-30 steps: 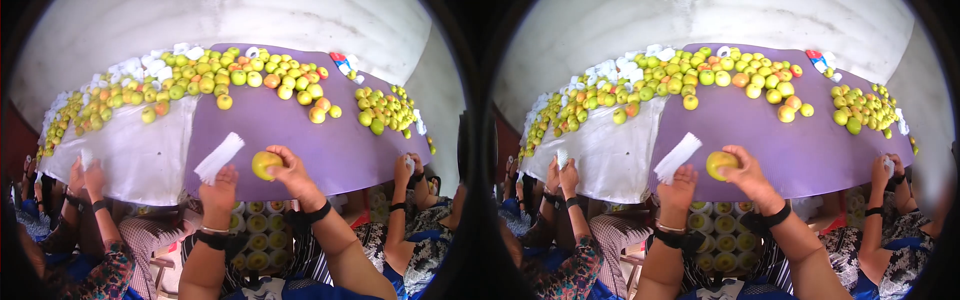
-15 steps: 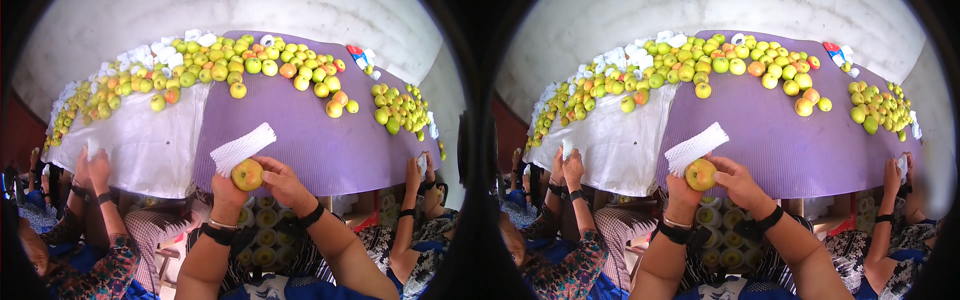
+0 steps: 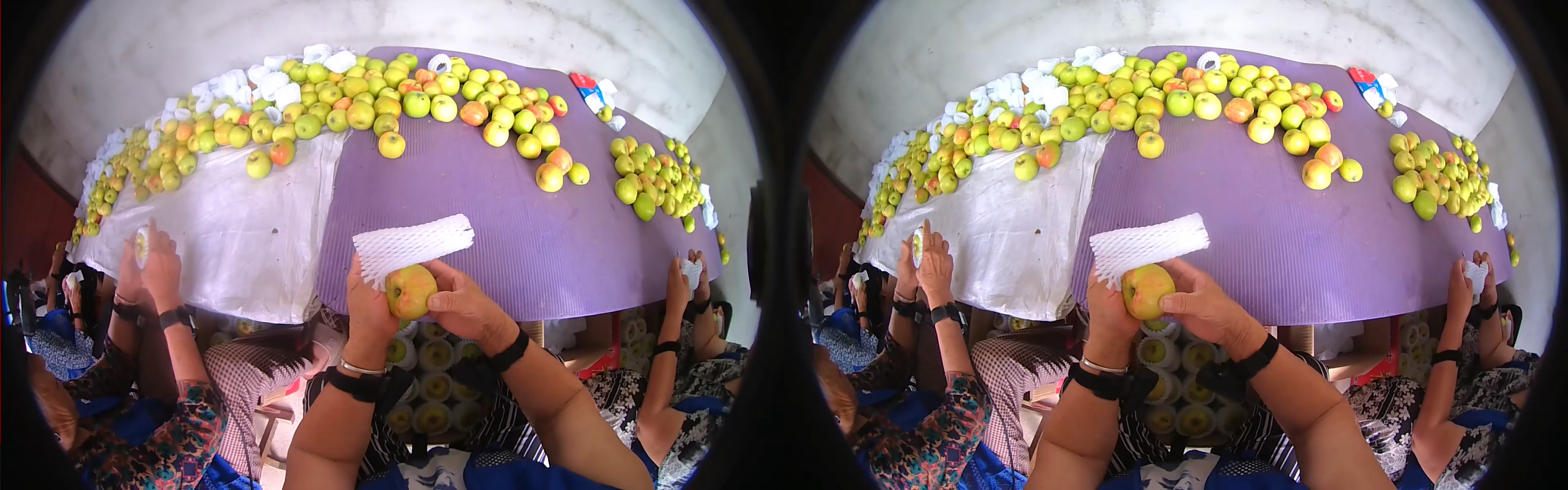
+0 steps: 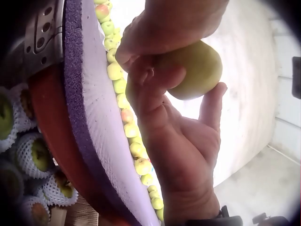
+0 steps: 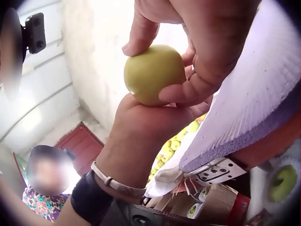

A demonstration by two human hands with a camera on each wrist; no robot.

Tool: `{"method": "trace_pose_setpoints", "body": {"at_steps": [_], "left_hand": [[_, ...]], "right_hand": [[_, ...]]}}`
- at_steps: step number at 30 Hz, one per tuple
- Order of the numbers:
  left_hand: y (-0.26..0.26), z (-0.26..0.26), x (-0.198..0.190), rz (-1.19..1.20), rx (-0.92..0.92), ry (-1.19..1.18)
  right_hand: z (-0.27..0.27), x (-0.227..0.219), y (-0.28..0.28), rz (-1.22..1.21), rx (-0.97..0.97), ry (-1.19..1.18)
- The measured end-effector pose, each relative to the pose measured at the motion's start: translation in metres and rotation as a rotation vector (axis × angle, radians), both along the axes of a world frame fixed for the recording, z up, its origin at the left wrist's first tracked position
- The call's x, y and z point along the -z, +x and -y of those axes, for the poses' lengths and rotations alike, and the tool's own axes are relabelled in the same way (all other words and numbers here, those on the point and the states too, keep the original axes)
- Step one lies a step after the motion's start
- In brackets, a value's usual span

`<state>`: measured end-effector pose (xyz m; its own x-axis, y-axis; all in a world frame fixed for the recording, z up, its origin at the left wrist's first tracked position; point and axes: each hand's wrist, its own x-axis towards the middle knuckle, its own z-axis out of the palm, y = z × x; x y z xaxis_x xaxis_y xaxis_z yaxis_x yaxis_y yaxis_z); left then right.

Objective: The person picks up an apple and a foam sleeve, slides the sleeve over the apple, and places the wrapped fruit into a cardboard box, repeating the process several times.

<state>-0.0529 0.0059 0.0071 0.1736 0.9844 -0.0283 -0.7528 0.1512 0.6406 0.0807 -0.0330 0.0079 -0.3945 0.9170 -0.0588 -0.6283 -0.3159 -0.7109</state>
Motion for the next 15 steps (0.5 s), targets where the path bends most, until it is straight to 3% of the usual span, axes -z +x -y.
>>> {"method": "trace_pose_setpoints", "body": {"at_steps": [4, 6, 7, 9, 13, 15], "left_hand": [[-0.006, -0.007, 0.000, -0.108, -0.100, -0.067], [-0.016, -0.012, 0.000, -0.385, -0.368, 0.100], [-0.023, -0.015, 0.000, -0.387, -0.370, 0.101], [-0.032, -0.019, -0.001, -0.419, -0.550, 0.159], [-0.033, -0.016, -0.008, -0.520, -0.646, 0.116], [-0.030, -0.013, -0.008, -0.682, -0.646, 0.133]], "right_hand": [[0.001, -0.002, -0.004, -0.095, -0.063, -0.089], [0.001, 0.002, -0.004, -0.104, -0.060, -0.086], [0.000, 0.003, -0.003, -0.115, -0.056, -0.083], [0.003, -0.004, 0.000, -0.067, -0.018, -0.043], [0.010, -0.029, 0.002, -0.013, 0.055, 0.065], [0.012, -0.035, 0.004, -0.001, 0.030, 0.037]]}}
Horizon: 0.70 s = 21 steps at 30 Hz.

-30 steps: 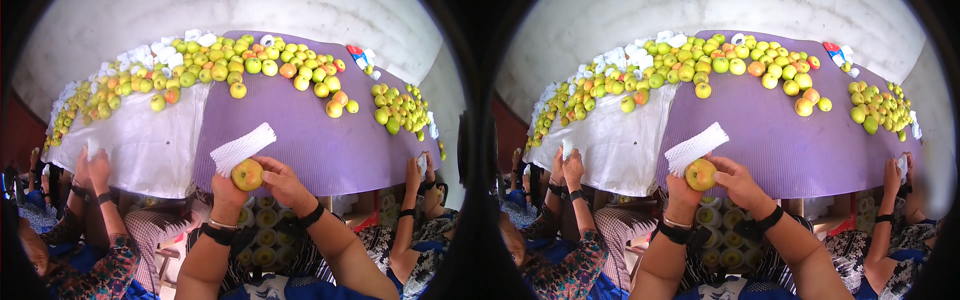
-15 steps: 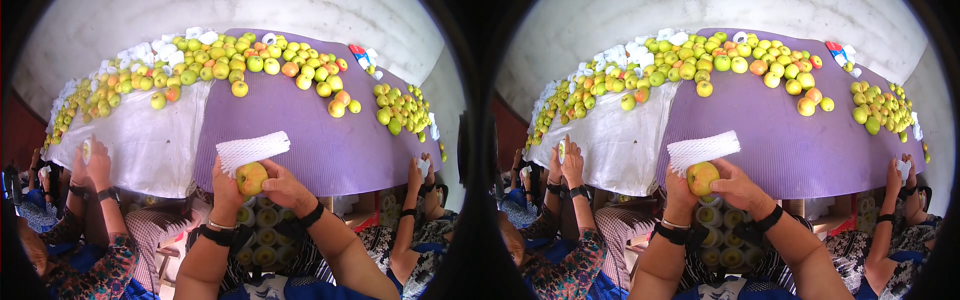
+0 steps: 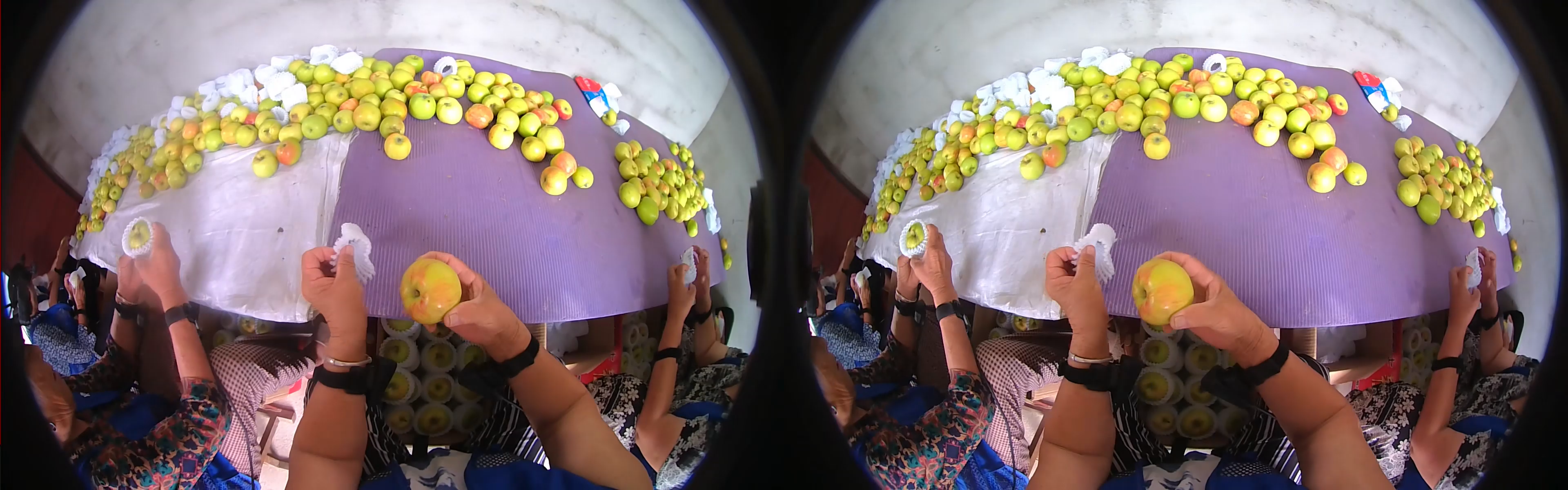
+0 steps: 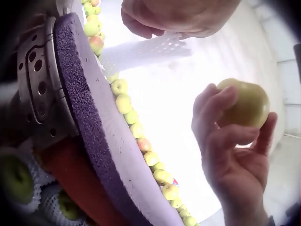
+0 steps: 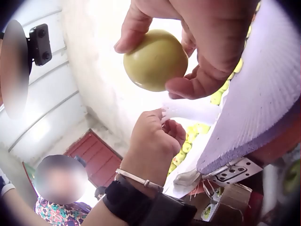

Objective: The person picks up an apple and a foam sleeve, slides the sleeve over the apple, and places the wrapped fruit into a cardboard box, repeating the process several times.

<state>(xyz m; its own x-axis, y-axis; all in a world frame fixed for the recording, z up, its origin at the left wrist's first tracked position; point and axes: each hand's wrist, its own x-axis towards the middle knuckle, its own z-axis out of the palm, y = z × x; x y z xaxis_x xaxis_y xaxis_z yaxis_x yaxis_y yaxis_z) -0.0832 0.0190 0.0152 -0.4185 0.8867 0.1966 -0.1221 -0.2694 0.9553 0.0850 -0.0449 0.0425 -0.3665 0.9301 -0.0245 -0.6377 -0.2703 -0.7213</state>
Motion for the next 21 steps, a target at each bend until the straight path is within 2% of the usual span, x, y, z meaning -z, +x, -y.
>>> {"method": "trace_pose_setpoints", "body": {"at_steps": [1, 3, 9, 14, 16, 19, 21], "left_hand": [[0.002, 0.000, 0.002, -0.001, 0.002, 0.000], [0.006, 0.000, 0.009, -0.189, -0.023, 0.007], [0.016, 0.004, 0.011, -0.372, 0.004, -0.001], [0.025, 0.008, 0.014, -0.350, 0.060, -0.023], [0.029, 0.010, 0.014, -0.339, 0.090, -0.016], [0.032, 0.014, 0.009, -0.327, 0.149, -0.024], [0.033, 0.015, 0.007, -0.307, 0.216, -0.014]], "right_hand": [[0.001, -0.001, 0.001, 0.012, -0.024, -0.028], [-0.001, 0.002, -0.002, 0.049, -0.001, 0.009], [-0.002, 0.006, 0.003, 0.144, 0.014, 0.058], [-0.002, 0.014, 0.002, 0.145, -0.036, 0.102], [-0.001, 0.003, 0.000, 0.025, -0.066, 0.012], [-0.007, 0.021, 0.008, 0.008, -0.071, 0.000], [-0.008, 0.016, 0.010, 0.020, -0.005, 0.002]]}}
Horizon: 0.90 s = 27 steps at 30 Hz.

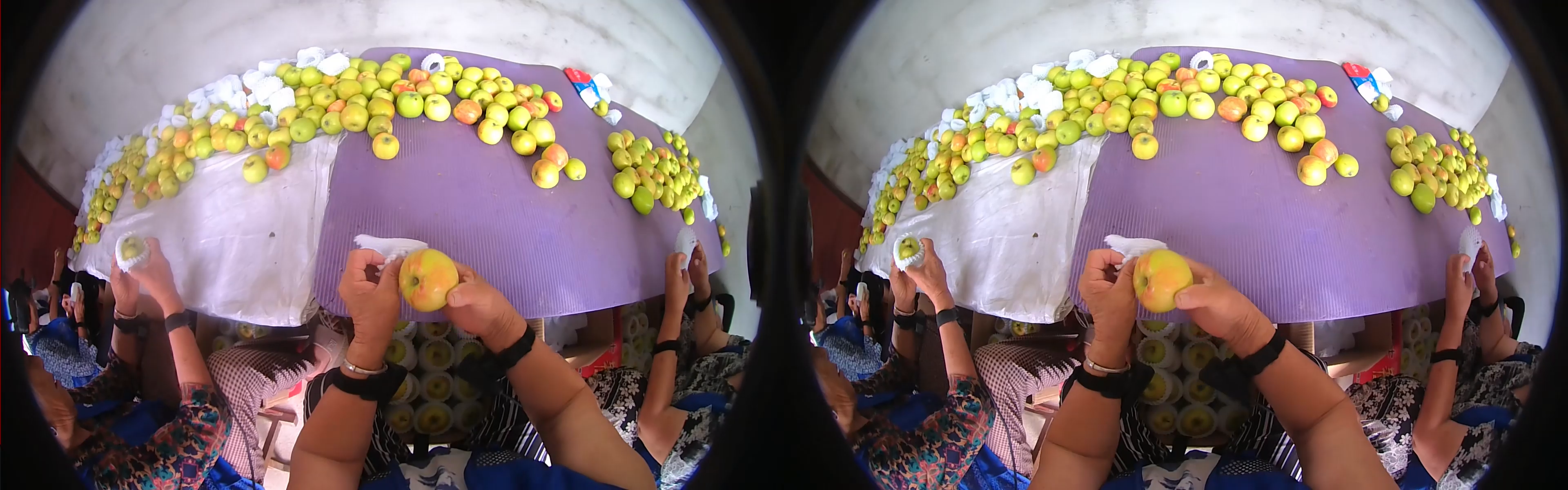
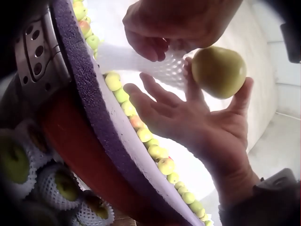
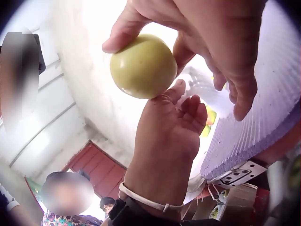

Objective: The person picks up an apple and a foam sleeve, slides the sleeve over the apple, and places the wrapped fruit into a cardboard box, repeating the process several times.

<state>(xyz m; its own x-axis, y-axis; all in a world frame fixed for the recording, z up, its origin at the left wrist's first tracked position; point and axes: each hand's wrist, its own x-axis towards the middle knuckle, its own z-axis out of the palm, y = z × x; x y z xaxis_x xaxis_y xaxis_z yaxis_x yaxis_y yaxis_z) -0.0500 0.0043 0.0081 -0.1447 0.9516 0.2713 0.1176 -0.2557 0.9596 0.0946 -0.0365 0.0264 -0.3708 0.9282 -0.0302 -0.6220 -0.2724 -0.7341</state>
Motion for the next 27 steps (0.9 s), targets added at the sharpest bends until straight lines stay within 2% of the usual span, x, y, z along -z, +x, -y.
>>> {"method": "trace_pose_setpoints", "body": {"at_steps": [1, 3, 7, 10, 12, 16, 18, 19, 21, 26, 27], "left_hand": [[0.001, 0.000, 0.002, 0.000, 0.002, 0.000], [0.003, -0.002, 0.009, 0.186, 0.140, 0.048], [0.004, -0.002, 0.016, 0.124, 0.166, 0.014], [0.001, -0.001, 0.018, 0.055, 0.210, 0.017], [0.001, 0.002, 0.007, 0.221, 0.254, -0.088], [0.002, 0.002, 0.005, 0.406, 0.246, -0.079], [0.002, 0.003, 0.005, 0.216, 0.224, 0.034], [0.002, 0.005, 0.003, 0.216, 0.226, 0.034], [0.001, 0.008, -0.006, -0.110, 0.194, 0.215], [-0.001, 0.010, -0.006, -0.200, 0.260, 0.311], [-0.001, 0.011, -0.007, -0.212, 0.276, 0.323]], "right_hand": [[-0.001, -0.003, 0.000, 0.012, 0.065, 0.001], [-0.004, 0.001, 0.003, 0.043, 0.127, 0.007], [-0.006, 0.005, 0.002, 0.085, 0.296, 0.002], [-0.005, 0.003, 0.003, 0.154, 0.306, -0.012], [-0.005, 0.001, 0.003, 0.249, 0.293, -0.002], [-0.006, 0.003, 0.003, 0.471, 0.261, 0.064], [-0.007, 0.003, 0.003, 0.489, 0.271, 0.047], [-0.007, 0.004, 0.003, 0.507, 0.279, 0.032], [-0.009, 0.005, 0.005, 0.522, 0.291, 0.029], [-0.011, 0.012, 0.008, 0.565, 0.347, 0.049], [-0.011, 0.011, 0.006, 0.582, 0.419, 0.083]]}}
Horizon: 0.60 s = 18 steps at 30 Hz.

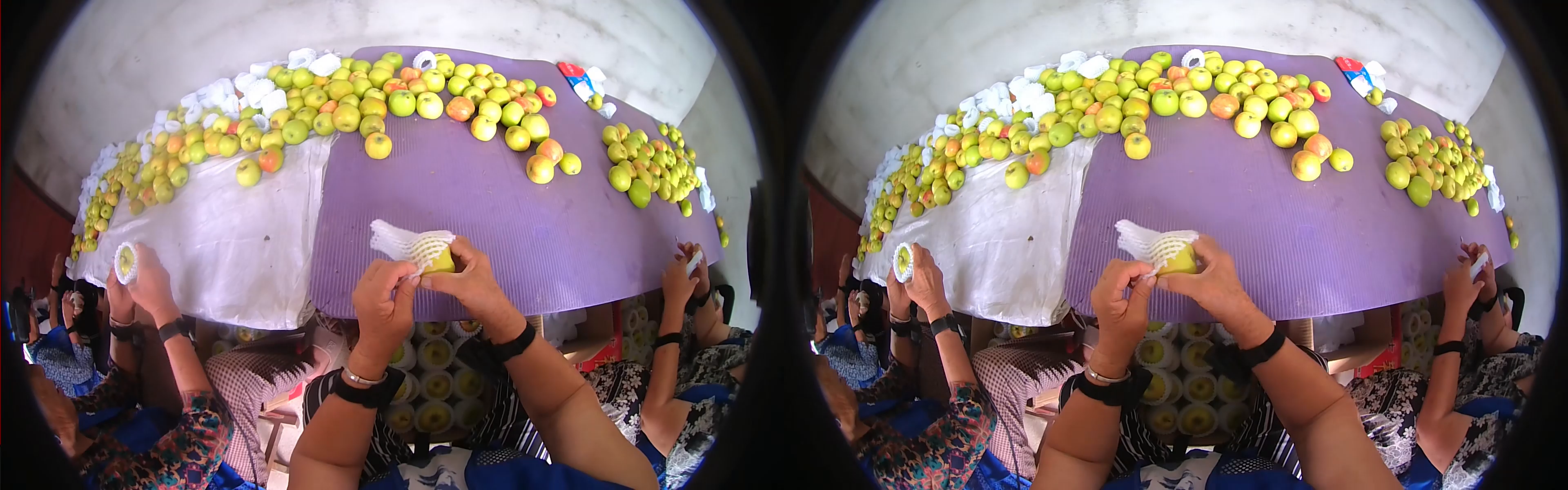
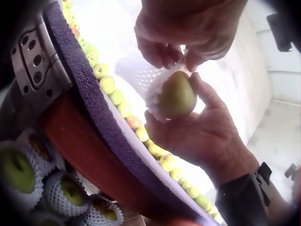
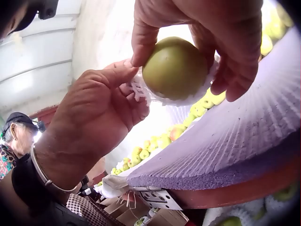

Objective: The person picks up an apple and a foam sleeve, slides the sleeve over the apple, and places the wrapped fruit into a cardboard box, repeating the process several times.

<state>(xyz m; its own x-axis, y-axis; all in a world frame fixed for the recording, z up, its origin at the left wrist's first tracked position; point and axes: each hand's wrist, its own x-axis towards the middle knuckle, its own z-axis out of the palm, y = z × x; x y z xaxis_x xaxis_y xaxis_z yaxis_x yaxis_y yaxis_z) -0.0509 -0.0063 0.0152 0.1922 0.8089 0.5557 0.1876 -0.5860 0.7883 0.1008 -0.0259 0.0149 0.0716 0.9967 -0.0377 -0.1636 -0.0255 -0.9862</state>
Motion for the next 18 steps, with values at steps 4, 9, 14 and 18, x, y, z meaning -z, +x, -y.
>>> {"method": "trace_pose_setpoints", "body": {"at_steps": [4, 9, 14, 18], "left_hand": [[0.004, 0.003, 0.001, 0.076, -0.001, -0.079], [0.008, 0.004, 0.018, 0.196, 0.050, -0.201], [0.001, 0.000, 0.008, 0.422, 0.242, -0.607], [-0.001, -0.006, 0.028, 0.011, 0.178, -0.563]], "right_hand": [[0.000, 0.002, -0.004, -0.027, 0.148, 0.094], [-0.002, 0.013, -0.002, 0.311, 0.243, 0.197], [0.001, 0.004, -0.001, 0.848, 0.278, 0.335], [0.005, 0.004, -0.005, 0.992, 0.138, 0.546]]}}
